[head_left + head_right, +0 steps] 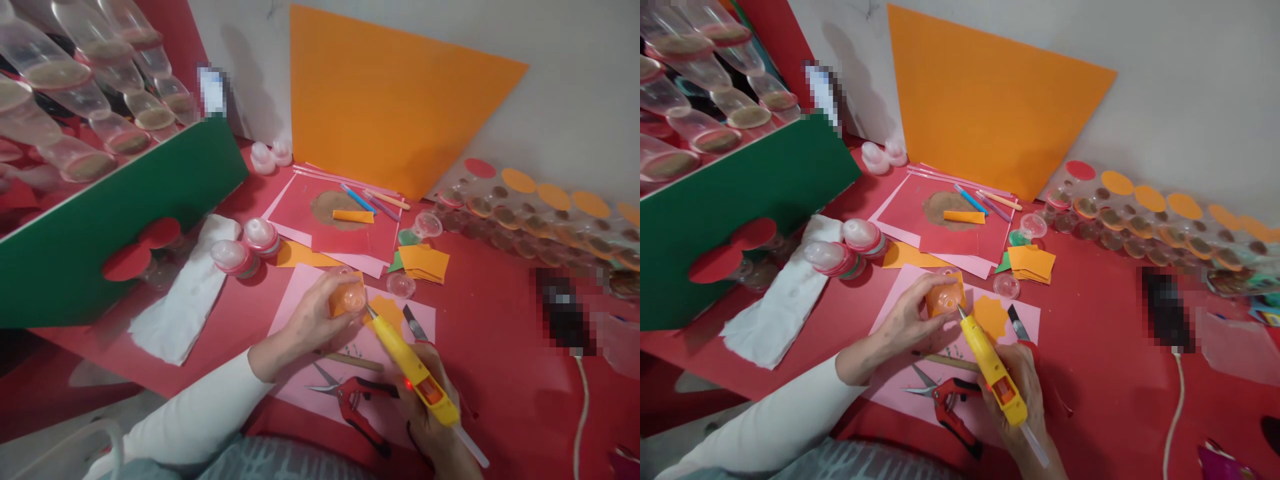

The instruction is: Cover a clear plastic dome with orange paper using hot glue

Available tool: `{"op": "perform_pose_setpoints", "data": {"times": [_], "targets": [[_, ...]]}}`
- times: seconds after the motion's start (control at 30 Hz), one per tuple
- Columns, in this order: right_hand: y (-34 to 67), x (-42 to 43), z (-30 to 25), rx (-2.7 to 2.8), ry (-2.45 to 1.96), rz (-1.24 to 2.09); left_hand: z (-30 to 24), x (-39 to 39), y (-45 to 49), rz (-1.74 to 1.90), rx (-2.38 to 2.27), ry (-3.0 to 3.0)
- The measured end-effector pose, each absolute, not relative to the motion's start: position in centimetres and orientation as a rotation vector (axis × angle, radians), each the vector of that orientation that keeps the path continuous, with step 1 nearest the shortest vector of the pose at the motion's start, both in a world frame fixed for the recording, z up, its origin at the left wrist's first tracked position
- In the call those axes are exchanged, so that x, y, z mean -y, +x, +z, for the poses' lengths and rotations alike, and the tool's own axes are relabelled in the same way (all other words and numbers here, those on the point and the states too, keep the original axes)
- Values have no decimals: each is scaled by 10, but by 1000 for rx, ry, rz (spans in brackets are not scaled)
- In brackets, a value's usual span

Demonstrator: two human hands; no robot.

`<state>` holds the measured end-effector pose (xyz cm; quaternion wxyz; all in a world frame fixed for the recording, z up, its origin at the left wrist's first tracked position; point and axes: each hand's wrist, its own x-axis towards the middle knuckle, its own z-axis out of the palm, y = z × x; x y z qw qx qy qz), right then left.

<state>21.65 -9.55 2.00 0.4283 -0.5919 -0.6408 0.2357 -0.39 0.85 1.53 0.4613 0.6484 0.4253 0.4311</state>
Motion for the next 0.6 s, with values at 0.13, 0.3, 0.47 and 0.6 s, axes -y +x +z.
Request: {"op": "perform_pose_setpoints", "data": {"times": [0.13,0.3,0.47,0.6], "targets": [[223,92,18,1702,-1416,551,15,-9,-4,1049,-1032,1635],[229,89,17,1815,-1346,489,15,-9,-3,1064,-1048,1617],[227,89,16,1849,-1320,433,15,-9,-3,1050,-1061,1593],[226,88,16,1836,-1317,412,14,-9,-4,1065,-1058,1610]]}}
